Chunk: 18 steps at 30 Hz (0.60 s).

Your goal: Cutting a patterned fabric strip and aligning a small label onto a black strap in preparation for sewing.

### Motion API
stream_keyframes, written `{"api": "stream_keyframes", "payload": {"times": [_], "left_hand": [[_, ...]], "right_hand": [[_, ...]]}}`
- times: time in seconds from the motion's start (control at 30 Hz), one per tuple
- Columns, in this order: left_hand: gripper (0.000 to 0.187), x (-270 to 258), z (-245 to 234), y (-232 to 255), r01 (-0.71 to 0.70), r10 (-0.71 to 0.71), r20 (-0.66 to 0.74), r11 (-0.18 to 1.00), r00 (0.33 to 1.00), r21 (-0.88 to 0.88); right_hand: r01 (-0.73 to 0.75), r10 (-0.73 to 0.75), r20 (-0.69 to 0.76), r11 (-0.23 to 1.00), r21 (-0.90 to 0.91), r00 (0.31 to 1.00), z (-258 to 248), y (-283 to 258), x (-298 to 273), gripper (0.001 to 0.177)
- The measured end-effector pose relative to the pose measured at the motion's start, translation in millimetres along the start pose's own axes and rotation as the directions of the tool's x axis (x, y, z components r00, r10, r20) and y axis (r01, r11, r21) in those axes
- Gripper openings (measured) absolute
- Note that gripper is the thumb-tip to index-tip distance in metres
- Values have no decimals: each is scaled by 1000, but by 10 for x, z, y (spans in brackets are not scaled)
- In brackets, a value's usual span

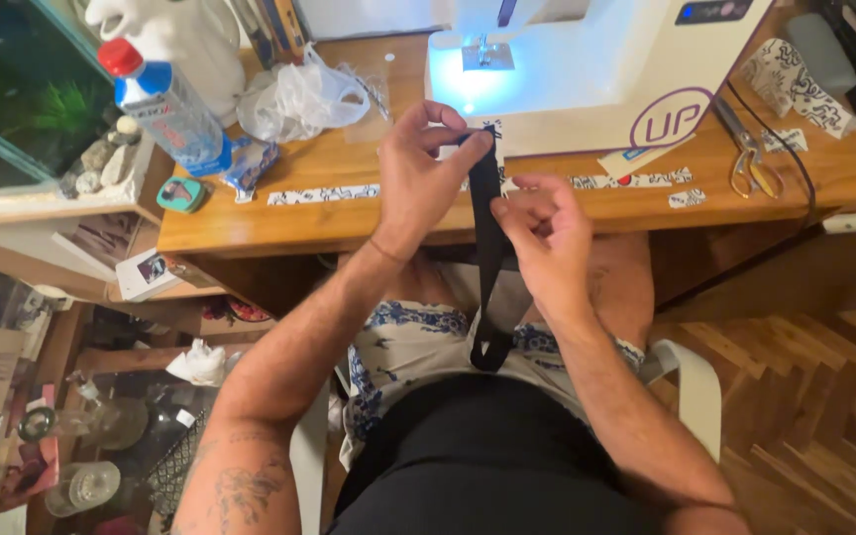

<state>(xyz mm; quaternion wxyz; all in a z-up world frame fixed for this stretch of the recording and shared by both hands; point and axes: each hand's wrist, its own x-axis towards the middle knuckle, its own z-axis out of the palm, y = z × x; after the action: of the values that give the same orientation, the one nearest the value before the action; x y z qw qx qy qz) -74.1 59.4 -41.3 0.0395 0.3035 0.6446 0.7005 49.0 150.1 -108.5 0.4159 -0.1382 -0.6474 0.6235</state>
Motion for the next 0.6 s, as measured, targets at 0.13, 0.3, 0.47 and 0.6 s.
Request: {"api": "stream_keyframes", "payload": {"times": [0.13,0.3,0.47,0.6], "left_hand": [[18,553,98,-326,-41,40,5,992,999,117],[17,1035,160,-602,-81,84,12,902,996,424],[15,1269,229,-666,-9,0,19,853,1000,522],[15,1336,252,-649,-37,15,45,842,999,538]], "right_hand": [[-43,39,-23,983,-179,999,78,301,506,18],[-129,128,-17,968,-215,992,178,427,931,12],[-221,225,-20,932,-289,974,195,425,1185,14],[-193,216,50,938,-289,975,213,286,1256,20]]}}
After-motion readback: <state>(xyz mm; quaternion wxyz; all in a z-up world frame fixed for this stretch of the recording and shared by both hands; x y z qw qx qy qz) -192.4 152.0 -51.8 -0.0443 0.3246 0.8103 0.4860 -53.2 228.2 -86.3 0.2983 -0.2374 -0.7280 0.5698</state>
